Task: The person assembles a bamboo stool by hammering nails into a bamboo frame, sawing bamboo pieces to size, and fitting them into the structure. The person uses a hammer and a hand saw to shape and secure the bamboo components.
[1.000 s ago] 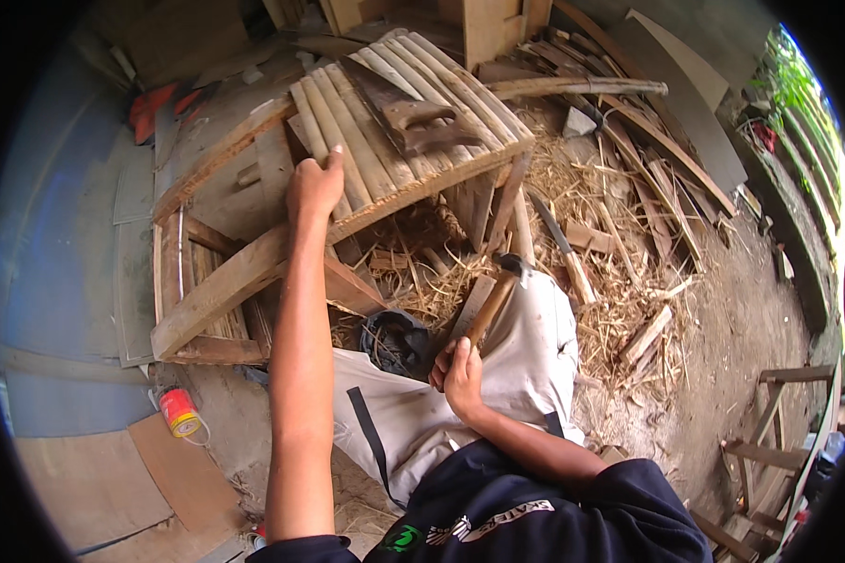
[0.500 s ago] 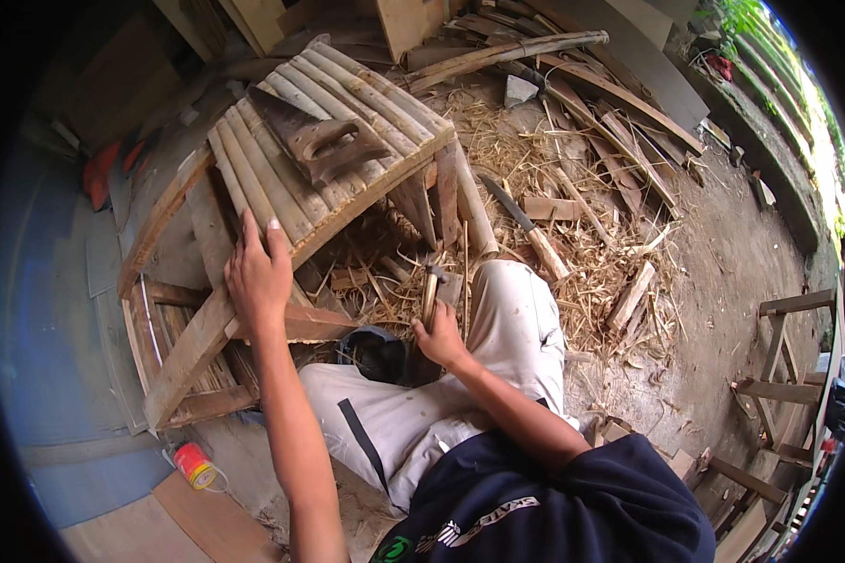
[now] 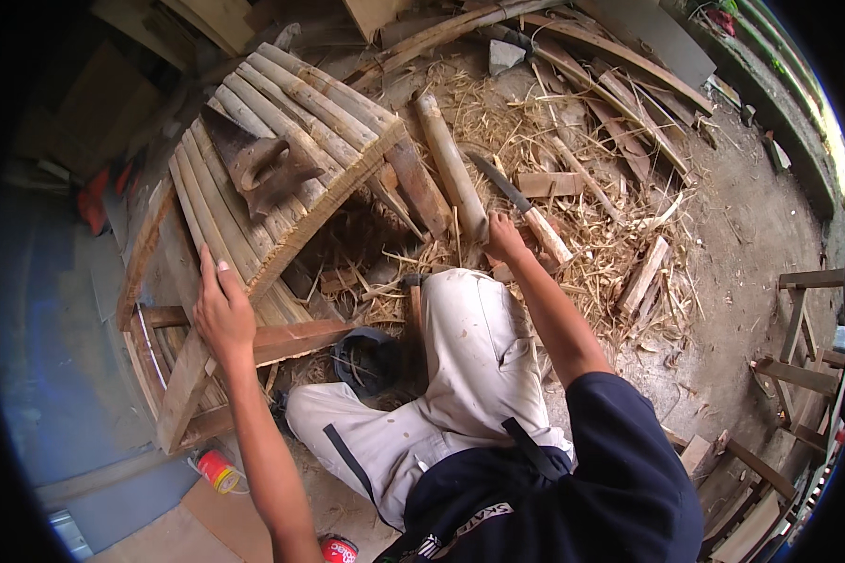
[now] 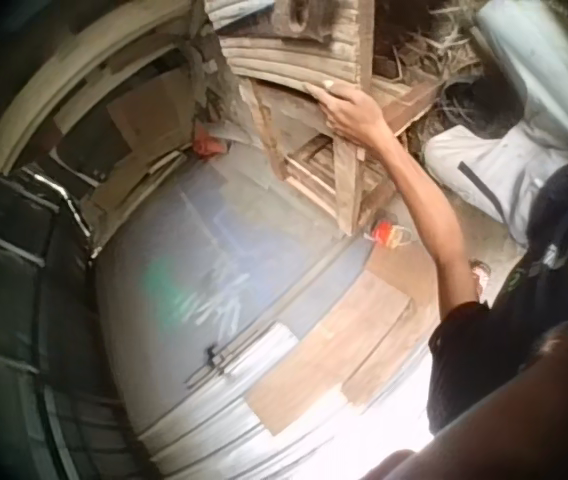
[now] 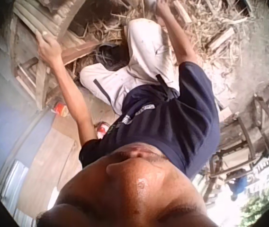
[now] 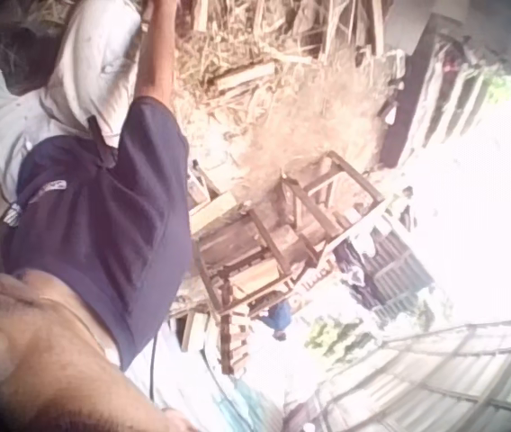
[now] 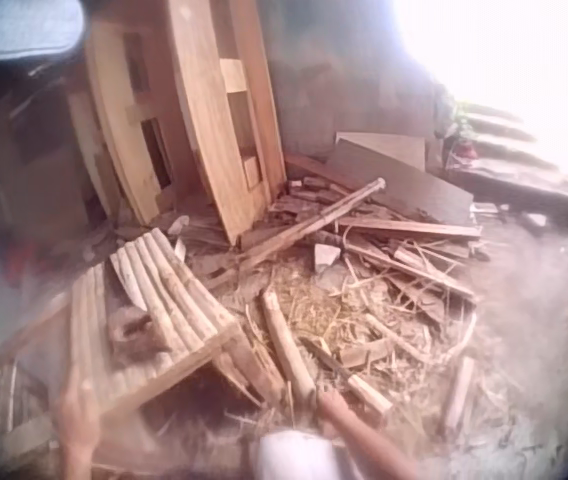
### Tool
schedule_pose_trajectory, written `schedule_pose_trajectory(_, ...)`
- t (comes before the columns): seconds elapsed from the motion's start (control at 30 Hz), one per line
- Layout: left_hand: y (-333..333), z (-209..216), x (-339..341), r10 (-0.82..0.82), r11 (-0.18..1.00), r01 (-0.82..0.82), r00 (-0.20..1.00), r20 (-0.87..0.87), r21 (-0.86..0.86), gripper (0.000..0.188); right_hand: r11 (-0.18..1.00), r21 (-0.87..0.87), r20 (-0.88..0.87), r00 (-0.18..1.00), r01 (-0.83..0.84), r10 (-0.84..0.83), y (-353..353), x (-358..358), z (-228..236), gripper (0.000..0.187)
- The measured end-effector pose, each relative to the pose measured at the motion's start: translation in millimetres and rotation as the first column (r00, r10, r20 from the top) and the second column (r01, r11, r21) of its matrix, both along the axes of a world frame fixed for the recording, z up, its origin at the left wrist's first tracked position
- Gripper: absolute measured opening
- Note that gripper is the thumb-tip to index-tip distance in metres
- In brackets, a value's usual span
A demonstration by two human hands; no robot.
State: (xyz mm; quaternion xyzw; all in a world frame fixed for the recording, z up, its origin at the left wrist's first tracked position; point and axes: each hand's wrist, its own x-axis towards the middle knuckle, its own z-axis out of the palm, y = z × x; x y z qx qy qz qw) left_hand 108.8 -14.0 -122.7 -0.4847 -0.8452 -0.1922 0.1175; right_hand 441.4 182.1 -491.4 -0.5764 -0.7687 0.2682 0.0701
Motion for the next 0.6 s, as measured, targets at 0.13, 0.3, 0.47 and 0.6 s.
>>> schedule_pose_trajectory(0.13, 0, -1, -1, -0.020, 0.999, 0.021, 1.000, -0.005, 0.025, 0.051, 0.980, 0.198, 0.079, 0.997, -0.033, 0.017, -4, -13, -36, 0.055)
schedule_pose_trajectory(0.3, -1, 1, 0, 0.026, 1.000, -0.026, 1.000, 0.014, -0.010, 0.051, 0.973, 0.231, -0.050, 0.999, 0.020, -0.009, -3, 7, -11, 0.041)
schedule_pose_trajectory(0.47, -1, 2, -1, 0.028, 1.000, -0.028, 0.999, 0.031, -0.008, 0.054, 0.949, 0.280, -0.360, 0.932, 0.148, -0.039, -14, 31, 57, 0.031)
schedule_pose_trajectory(0.6, -4, 6, 10, 0.047, 0.997, -0.046, 0.999, -0.010, 0.066, 0.054, 0.929, -0.314, -0.832, 0.415, 0.196, -0.368, -37, 29, 133, 0.025)
